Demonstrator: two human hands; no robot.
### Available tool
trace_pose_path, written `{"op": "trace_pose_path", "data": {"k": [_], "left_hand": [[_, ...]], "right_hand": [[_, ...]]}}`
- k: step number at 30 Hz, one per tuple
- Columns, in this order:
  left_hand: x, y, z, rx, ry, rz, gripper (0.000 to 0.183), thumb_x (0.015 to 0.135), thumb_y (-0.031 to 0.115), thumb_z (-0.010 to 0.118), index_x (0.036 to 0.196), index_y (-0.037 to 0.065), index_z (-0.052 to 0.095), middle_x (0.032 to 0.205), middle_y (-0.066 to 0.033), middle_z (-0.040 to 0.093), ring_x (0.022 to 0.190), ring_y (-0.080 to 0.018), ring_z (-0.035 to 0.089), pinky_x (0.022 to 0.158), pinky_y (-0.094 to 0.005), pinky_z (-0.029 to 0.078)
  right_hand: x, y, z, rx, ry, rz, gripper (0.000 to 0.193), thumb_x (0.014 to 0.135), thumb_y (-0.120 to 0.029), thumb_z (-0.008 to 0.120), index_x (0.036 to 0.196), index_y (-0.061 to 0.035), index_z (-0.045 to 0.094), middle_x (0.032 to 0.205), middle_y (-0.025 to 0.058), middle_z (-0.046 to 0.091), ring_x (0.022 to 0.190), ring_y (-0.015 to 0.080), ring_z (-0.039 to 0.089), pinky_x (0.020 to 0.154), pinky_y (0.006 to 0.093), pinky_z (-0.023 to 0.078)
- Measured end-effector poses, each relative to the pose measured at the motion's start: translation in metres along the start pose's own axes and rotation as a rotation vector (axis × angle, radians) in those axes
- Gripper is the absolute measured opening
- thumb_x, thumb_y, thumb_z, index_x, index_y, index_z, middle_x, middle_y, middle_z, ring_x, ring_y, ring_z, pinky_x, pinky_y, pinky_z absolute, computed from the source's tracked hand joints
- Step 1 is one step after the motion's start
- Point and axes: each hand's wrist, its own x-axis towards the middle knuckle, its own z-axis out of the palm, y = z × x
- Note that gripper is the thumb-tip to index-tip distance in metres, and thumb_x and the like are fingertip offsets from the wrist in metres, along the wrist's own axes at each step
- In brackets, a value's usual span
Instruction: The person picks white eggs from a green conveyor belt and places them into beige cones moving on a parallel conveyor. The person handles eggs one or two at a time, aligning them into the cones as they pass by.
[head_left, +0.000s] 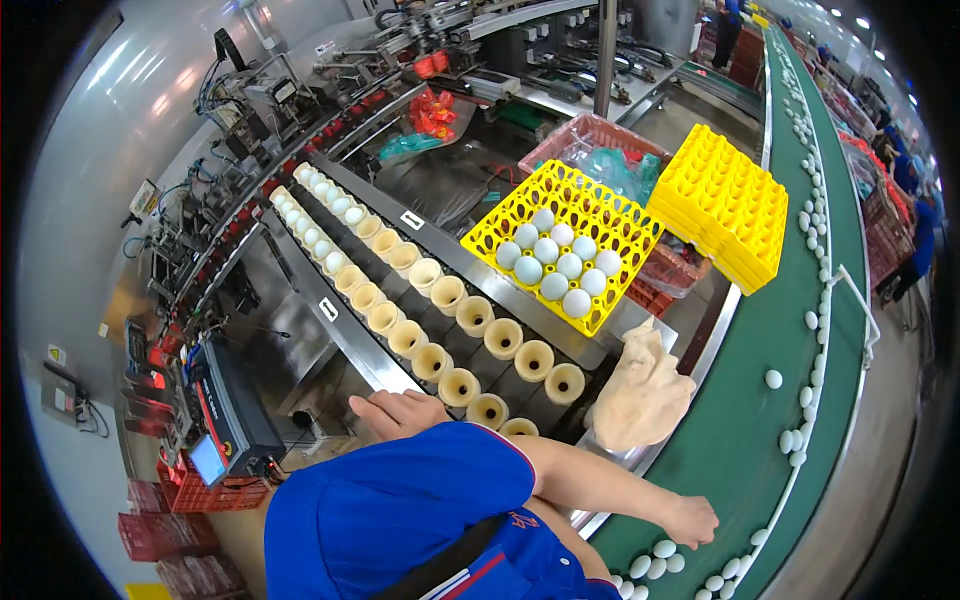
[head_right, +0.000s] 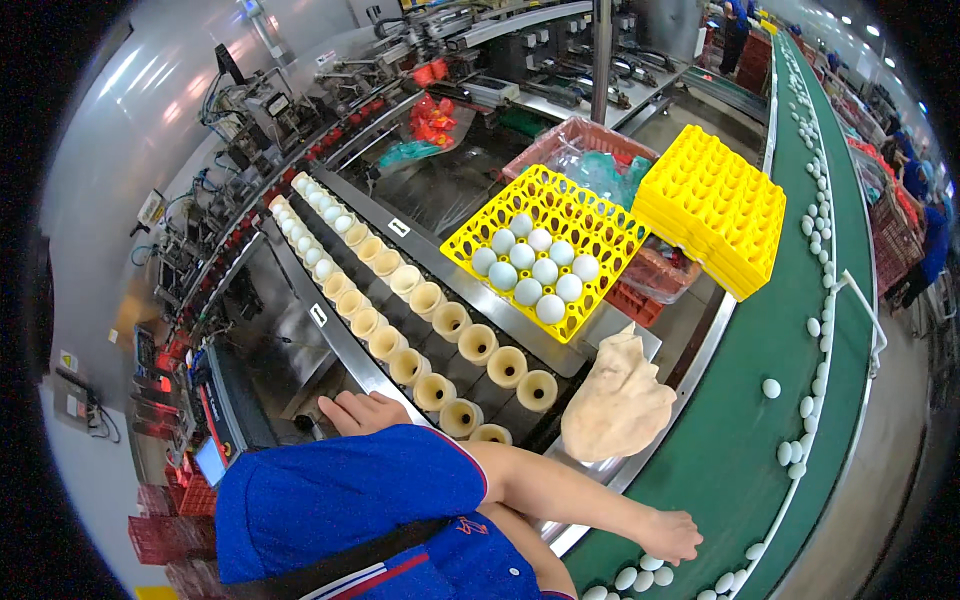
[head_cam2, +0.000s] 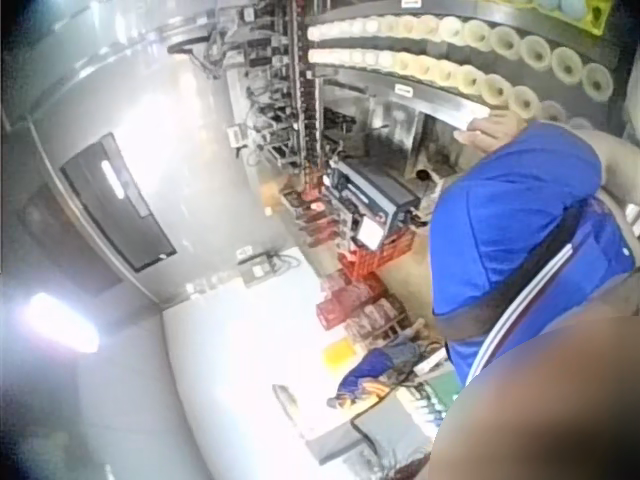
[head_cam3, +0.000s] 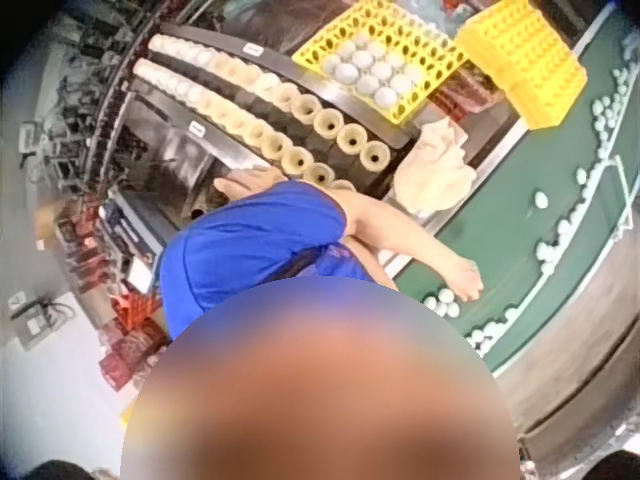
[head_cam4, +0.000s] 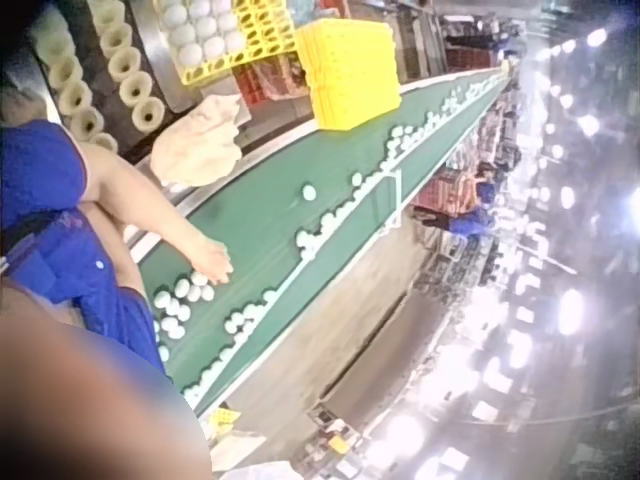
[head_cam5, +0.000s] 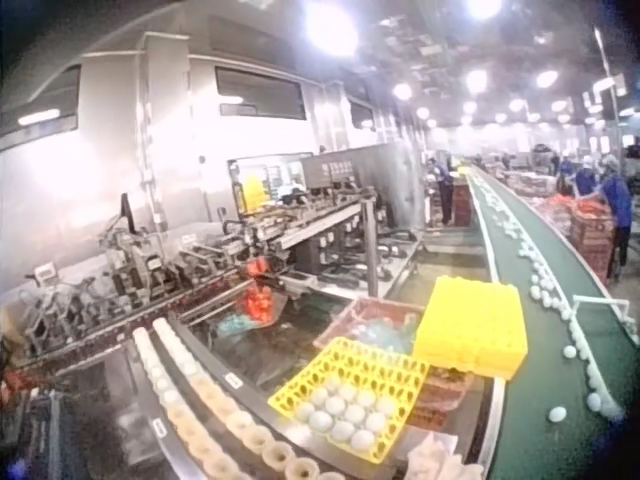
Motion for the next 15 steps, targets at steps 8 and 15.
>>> {"op": "trace_pose_path", "data": {"k": [8, 15], "left_hand": [[-0.001, 0.001, 0.009, 0.162, -0.051, 0.012, 0.02, 0.08, 0.026, 0.072, 0.09, 0.009, 0.069, 0.096, -0.0142, 0.067, 0.087, -0.0335, 0.071, 0.068, -0.0465, 0.058], [-0.003, 0.003, 0.0, 0.096, -0.066, -0.033, 0.025, 0.089, 0.027, 0.071, 0.103, 0.008, 0.064, 0.098, -0.0129, 0.061, 0.097, -0.0351, 0.066, 0.078, -0.0486, 0.053]], "right_hand": [[-0.063, 0.031, -0.013, -0.141, -0.004, 0.135, 0.028, 0.083, -0.015, 0.062, 0.111, -0.011, 0.065, 0.103, 0.0103, 0.065, 0.093, 0.0301, 0.066, 0.079, 0.0437, 0.053], [-0.102, 0.043, -0.021, -0.24, 0.017, 0.28, 0.027, 0.083, -0.015, 0.062, 0.11, -0.0107, 0.065, 0.103, 0.0105, 0.065, 0.093, 0.0305, 0.066, 0.079, 0.0439, 0.053]]}}
